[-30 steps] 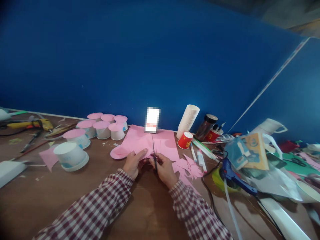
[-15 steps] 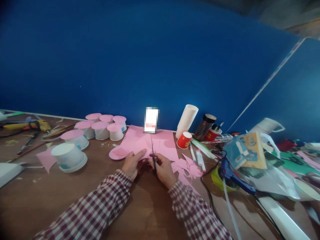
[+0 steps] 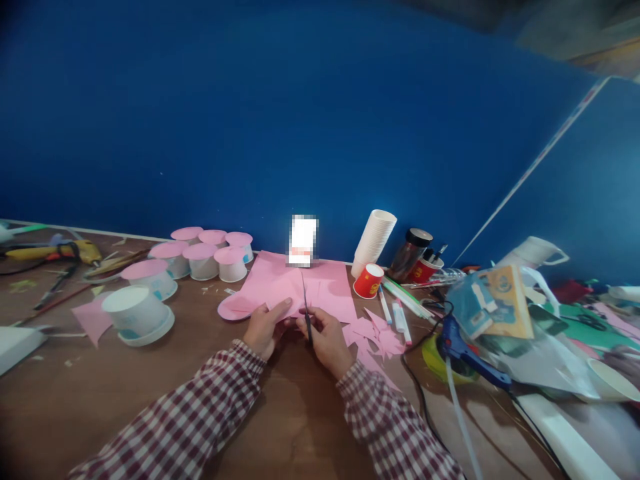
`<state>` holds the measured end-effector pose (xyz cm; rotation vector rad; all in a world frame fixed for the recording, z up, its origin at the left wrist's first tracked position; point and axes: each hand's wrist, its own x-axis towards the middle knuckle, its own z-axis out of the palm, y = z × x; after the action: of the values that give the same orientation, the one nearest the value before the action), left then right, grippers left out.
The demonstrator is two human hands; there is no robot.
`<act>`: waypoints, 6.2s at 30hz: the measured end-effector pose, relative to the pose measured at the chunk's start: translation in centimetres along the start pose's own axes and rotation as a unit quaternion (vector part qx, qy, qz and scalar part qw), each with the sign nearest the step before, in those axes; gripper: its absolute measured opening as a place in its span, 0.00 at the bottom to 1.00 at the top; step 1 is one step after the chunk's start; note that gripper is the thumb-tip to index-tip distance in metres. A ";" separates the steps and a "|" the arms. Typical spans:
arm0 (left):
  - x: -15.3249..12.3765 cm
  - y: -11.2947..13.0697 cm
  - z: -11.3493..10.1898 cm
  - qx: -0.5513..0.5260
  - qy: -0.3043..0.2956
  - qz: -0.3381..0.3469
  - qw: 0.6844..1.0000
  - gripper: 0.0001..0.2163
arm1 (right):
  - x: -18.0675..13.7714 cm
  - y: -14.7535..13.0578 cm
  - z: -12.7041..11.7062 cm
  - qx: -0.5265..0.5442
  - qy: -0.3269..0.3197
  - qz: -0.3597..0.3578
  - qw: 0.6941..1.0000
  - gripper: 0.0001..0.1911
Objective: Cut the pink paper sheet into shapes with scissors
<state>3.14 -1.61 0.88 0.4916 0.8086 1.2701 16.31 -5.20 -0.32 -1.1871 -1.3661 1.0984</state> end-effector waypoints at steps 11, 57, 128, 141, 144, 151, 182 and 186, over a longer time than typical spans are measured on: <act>0.1 -0.1 0.0 -0.010 0.000 0.001 1.000 0.16 | 0.1 0.2 0.0 -0.003 0.003 -0.006 1.000 0.18; -0.2 0.6 0.0 0.017 0.009 0.021 1.000 0.15 | 0.1 0.0 0.1 -0.002 -0.002 0.009 1.000 0.18; -0.5 2.0 -0.3 -0.009 -0.149 -0.119 0.982 0.10 | -0.7 -1.4 1.0 -0.057 -0.043 -0.022 0.997 0.10; -0.3 2.6 -1.2 -0.002 -0.209 -0.110 0.972 0.09 | -0.4 -3.3 -0.3 0.023 -0.211 0.021 0.977 0.13; -0.1 2.7 -1.5 -0.033 -0.235 -0.112 0.965 0.09 | -0.2 -5.0 -1.4 -0.012 -0.265 0.017 0.964 0.16; 0.8 2.9 -2.5 -0.067 -0.240 -0.161 0.955 0.08 | 1.6 -5.6 -6.5 -0.433 0.006 -0.046 0.900 0.16; 0.7 2.6 -2.2 -0.100 -0.223 -0.147 0.958 0.03 | -2.4 -3.7 -3.8 -0.620 -0.165 -0.180 0.746 0.22; 0.8 2.5 -2.2 -0.090 -0.212 -0.151 0.961 0.05 | -4.1 -3.6 -5.5 -0.611 -0.152 -0.178 0.756 0.18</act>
<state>-0.08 -0.43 1.08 0.4526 0.3831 0.8999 21.59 -9.52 3.42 -1.5090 -2.6015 -0.0453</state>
